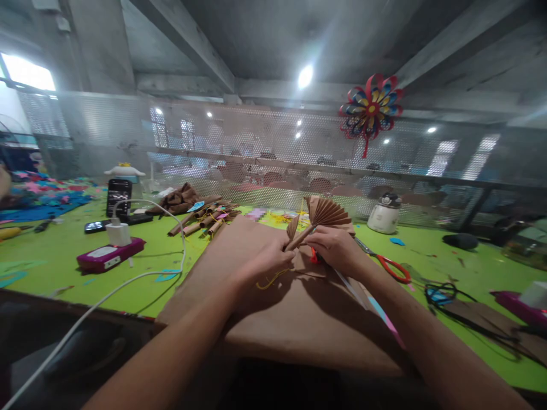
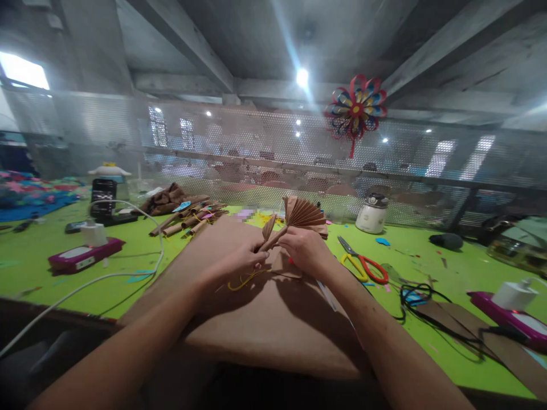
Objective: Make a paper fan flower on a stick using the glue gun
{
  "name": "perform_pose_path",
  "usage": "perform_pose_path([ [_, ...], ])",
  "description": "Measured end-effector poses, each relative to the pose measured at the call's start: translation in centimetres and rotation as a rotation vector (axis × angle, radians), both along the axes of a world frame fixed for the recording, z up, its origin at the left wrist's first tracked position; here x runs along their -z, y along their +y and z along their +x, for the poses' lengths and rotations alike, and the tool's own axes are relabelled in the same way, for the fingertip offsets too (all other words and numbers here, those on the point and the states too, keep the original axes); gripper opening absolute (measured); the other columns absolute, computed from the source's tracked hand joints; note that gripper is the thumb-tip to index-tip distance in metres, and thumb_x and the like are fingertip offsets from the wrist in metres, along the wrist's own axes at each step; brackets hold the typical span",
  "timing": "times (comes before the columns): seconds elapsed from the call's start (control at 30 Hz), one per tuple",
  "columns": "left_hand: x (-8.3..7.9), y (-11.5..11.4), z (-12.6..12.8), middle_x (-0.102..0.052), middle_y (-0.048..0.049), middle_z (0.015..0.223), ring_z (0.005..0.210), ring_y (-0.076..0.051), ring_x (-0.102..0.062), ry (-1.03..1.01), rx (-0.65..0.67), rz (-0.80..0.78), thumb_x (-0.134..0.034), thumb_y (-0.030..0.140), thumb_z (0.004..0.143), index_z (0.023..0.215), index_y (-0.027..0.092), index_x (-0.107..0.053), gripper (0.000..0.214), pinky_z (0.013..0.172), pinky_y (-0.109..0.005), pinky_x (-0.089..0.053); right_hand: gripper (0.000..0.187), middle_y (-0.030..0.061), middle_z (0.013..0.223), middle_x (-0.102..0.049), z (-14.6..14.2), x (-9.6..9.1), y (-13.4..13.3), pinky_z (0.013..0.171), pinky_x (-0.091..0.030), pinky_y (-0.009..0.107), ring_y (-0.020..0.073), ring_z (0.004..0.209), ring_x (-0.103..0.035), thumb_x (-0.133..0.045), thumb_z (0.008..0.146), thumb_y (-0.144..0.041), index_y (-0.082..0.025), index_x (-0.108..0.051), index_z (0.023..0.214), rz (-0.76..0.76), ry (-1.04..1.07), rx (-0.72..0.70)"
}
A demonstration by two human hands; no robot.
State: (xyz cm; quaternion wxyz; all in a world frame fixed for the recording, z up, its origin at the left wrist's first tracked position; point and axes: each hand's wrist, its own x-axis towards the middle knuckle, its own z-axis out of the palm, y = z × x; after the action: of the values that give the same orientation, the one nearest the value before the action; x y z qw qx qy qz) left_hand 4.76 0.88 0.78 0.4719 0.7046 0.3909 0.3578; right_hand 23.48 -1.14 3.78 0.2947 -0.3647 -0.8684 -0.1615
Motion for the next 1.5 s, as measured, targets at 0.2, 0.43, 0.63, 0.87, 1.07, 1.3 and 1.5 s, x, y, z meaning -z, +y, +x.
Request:
perform_pose_path([
  [0.2, 0.4, 0.4, -0.1, -0.046, 0.0034, 0.058, 0.051, -0.008, -0.041, 0.089, 0.019, 0.129, -0.048, 0.013, 0.066, 0.074, 0.016, -0.052, 0.01, 0.048, -0.021, -0.03, 0.021, 0.0065, 0.095, -0.069, -0.1, 0.1, 0.0, 0.075, -0.047, 0.026, 0.015, 0.083, -0.063, -0.051, 0.086, -0.014, -0.02, -0.071, 0.09, -0.029, 0.01, -0.03],
  [0.43, 0.4, 0.3, 0.0, -0.044, 0.0039, 0.057, 0.05, -0.009, -0.039, 0.11, 0.034, 0.128, -0.045, 0.013, 0.066, 0.073, 0.016, -0.05, 0.009, 0.048, -0.021, -0.03, 0.021, 0.0067, 0.092, -0.067, -0.3, 0.4, 0.3, 0.072, -0.047, 0.026, 0.0143, 0.078, -0.061, -0.05, 0.087, -0.014, -0.019, -0.07, 0.09, -0.014, -0.011, -0.018],
  [0.63, 0.9, 0.9, -0.4, -0.047, 0.0024, 0.06, 0.051, -0.01, -0.041, 0.143, 0.037, 0.154, -0.046, 0.018, 0.067, 0.073, 0.017, -0.052, 0.008, 0.048, -0.022, -0.029, 0.019, 0.0063, 0.085, -0.064, -0.4, 0.8, 0.4, 0.069, -0.044, 0.025, 0.0144, 0.075, -0.059, -0.05, 0.087, -0.015, -0.017, -0.069, 0.084, 0.041, -0.004, -0.003],
  [0.87, -0.1, 0.0, -0.4, -0.049, 0.0015, 0.063, 0.055, -0.011, -0.043, 0.169, 0.008, 0.154, -0.049, 0.019, 0.068, 0.072, 0.017, -0.052, 0.006, 0.05, -0.024, -0.032, 0.02, 0.0056, 0.08, -0.063, -0.5, 1.0, 0.2, 0.066, -0.041, 0.024, 0.014, 0.071, -0.057, -0.048, 0.087, -0.016, -0.018, -0.068, 0.083, 0.057, -0.021, 0.027],
  [1.07, -0.7, -0.5, -0.8, -0.047, 0.0023, 0.061, 0.054, -0.01, -0.042, 0.229, 0.014, 0.122, -0.048, 0.022, 0.07, 0.069, 0.017, -0.048, 0.005, 0.049, -0.023, -0.031, 0.02, 0.006, 0.081, -0.063, -0.5, 1.3, 0.4, 0.064, -0.039, 0.023, 0.0139, 0.071, -0.056, -0.049, 0.086, -0.015, -0.017, -0.067, 0.081, 0.12, -0.028, 0.04],
  [1.3, -1.4, -1.1, -0.7, -0.046, 0.0023, 0.059, 0.052, -0.009, -0.041, 0.122, 0.049, -0.002, -0.049, 0.03, 0.075, 0.068, 0.017, -0.047, 0.015, 0.049, -0.023, -0.031, 0.02, 0.006, 0.08, -0.064, -0.9, 1.4, 0.2, 0.064, -0.039, 0.024, 0.0148, 0.072, -0.056, -0.047, 0.088, -0.017, -0.017, -0.067, 0.085, 0.195, 0.016, 0.029],
  [1.5, -0.9, -0.6, -0.6, -0.048, 0.0016, 0.058, 0.05, -0.009, -0.042, 0.028, 0.071, -0.036, -0.052, 0.037, 0.076, 0.07, 0.016, -0.05, 0.022, 0.049, -0.023, -0.032, 0.02, 0.0051, 0.074, -0.06, -1.1, 1.9, 0.6, 0.063, -0.037, 0.023, 0.0144, 0.07, -0.054, -0.048, 0.088, -0.019, -0.018, -0.067, 0.08, 0.205, 0.056, 0.061],
])
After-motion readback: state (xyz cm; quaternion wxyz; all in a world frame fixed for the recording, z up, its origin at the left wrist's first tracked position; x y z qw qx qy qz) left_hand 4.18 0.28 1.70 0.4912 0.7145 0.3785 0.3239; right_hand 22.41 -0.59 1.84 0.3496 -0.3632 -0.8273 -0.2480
